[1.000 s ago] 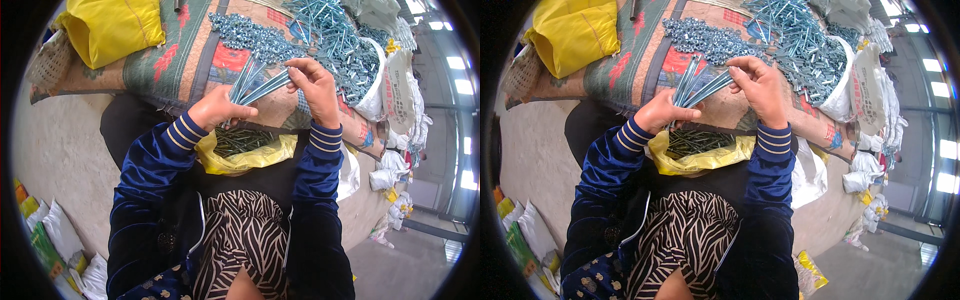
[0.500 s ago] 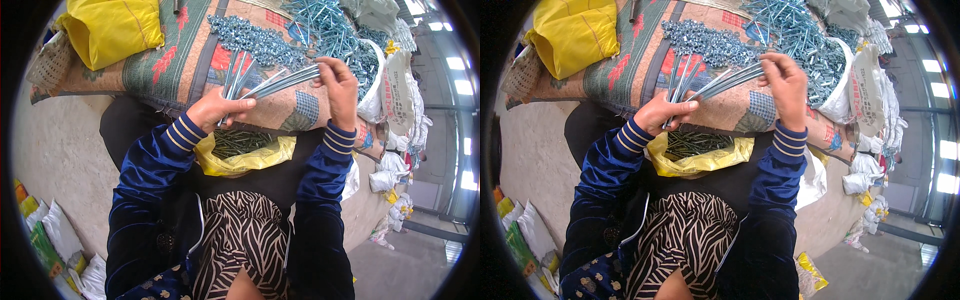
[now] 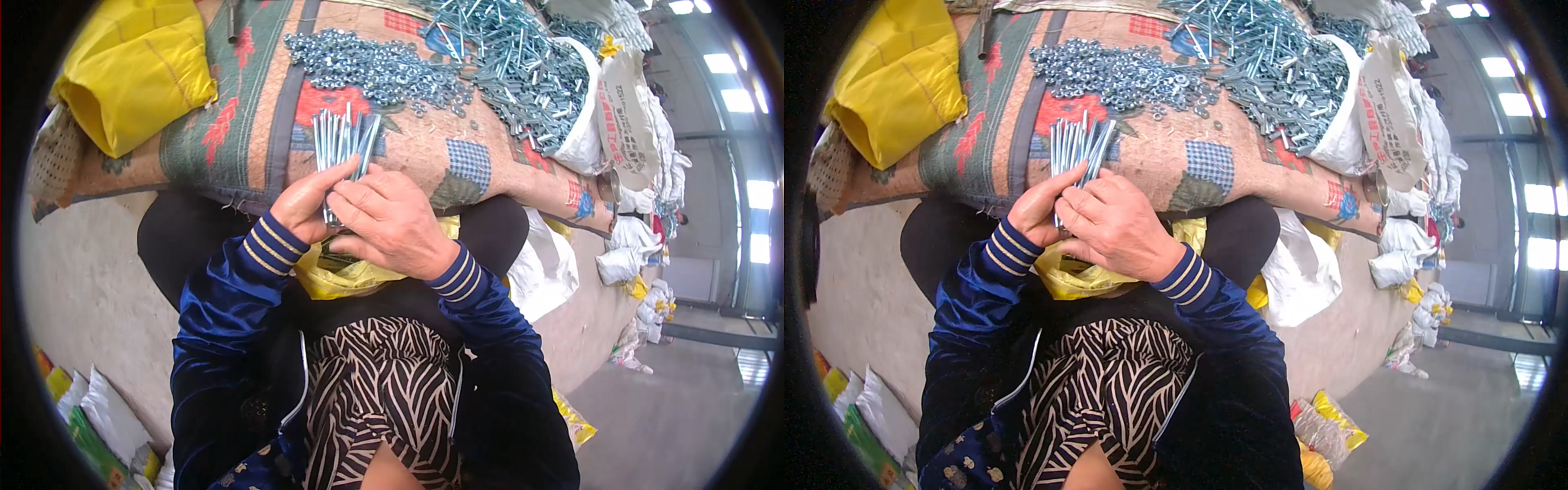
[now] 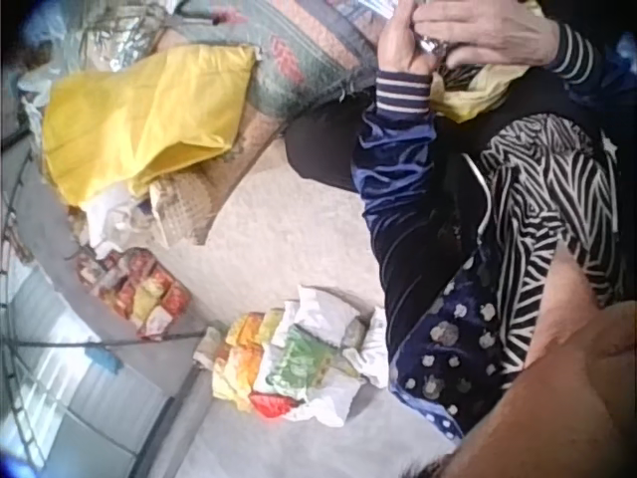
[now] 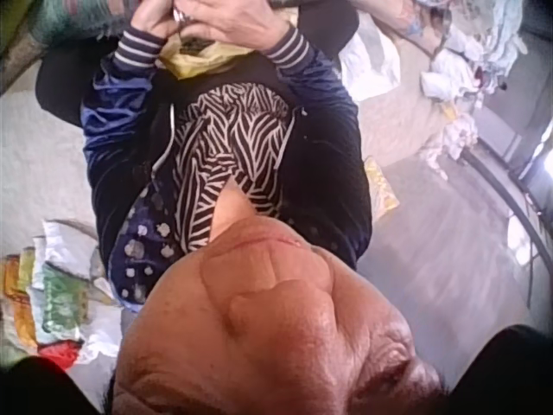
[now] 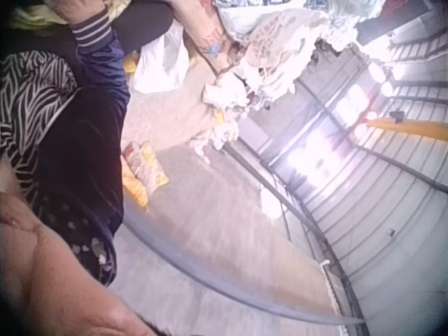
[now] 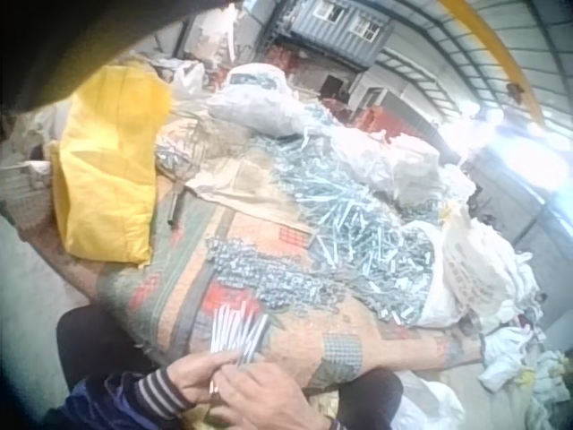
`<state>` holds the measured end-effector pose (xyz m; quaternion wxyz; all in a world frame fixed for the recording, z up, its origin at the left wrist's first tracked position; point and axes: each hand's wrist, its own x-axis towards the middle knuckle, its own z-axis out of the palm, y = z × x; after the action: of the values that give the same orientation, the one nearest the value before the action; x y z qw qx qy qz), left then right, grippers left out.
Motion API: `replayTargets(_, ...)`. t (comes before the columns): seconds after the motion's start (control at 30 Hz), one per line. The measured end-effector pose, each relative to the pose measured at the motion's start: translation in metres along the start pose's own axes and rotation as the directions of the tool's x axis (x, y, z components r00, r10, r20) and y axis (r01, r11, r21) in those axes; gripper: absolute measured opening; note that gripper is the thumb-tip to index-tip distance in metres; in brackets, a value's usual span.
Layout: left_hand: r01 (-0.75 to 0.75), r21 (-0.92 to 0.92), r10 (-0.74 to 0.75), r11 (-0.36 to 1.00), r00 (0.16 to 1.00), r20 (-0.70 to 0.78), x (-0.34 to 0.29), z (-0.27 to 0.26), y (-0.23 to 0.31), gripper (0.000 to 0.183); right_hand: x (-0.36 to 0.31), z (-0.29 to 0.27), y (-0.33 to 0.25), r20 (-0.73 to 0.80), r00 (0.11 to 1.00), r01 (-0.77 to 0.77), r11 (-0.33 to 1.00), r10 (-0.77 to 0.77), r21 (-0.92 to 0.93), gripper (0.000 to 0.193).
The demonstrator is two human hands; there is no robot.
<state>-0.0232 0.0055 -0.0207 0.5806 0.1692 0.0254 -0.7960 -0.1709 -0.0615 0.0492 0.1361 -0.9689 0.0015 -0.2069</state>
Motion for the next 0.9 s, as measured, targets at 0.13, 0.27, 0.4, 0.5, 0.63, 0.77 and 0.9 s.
replayTargets(0.13, 0.052, 0.194, -0.047, 0.980, 0.998, -0.032, -0.004, 0.003, 0.005, 0.021, -0.023, -0.022, 0.054, -0.318, 0.927, -0.204, 0.979, 0.201, 0.024, 0.026)
replayTargets(0.27, 0.003, 0.377, 0.044, 0.926, 0.992, -0.115, 0.000, 0.007, -0.002, 0.024, -0.082, -0.062, 0.197, -0.543, 0.546, -0.834, 0.471, 0.638, -0.286, 0.026)
replayTargets(0.4, -0.100, 0.562, 0.190, 0.821, 0.976, -0.103, -0.001, 0.011, -0.001, 0.025, -0.097, -0.057, 0.243, -0.516, 0.607, -0.769, 0.284, 0.604, -0.573, 0.018)
replayTargets(0.5, -0.100, 0.472, 0.221, 0.876, 0.953, -0.208, -0.004, 0.013, 0.000, 0.022, -0.089, -0.055, 0.241, -0.435, 0.708, -0.663, 0.312, 0.557, -0.680, 0.013)
replayTargets(0.63, -0.061, 0.478, 0.182, 0.876, 0.960, -0.211, 0.003, 0.007, 0.001, 0.022, -0.084, -0.060, 0.213, -0.307, 0.508, -0.798, 0.574, 0.805, 0.186, 0.022)
replayTargets(0.77, -0.039, 0.551, 0.189, 0.833, 0.957, -0.218, -0.004, 0.011, 0.004, 0.018, -0.060, -0.045, 0.159, 0.099, 0.572, -0.432, 0.197, 0.814, 0.880, 0.033)
replayTargets(0.9, 0.008, 0.663, 0.175, 0.749, 0.962, -0.209, -0.010, 0.014, 0.004, 0.021, -0.043, -0.038, 0.128, 0.190, 0.574, -0.390, 0.062, 0.797, 0.919, 0.035)
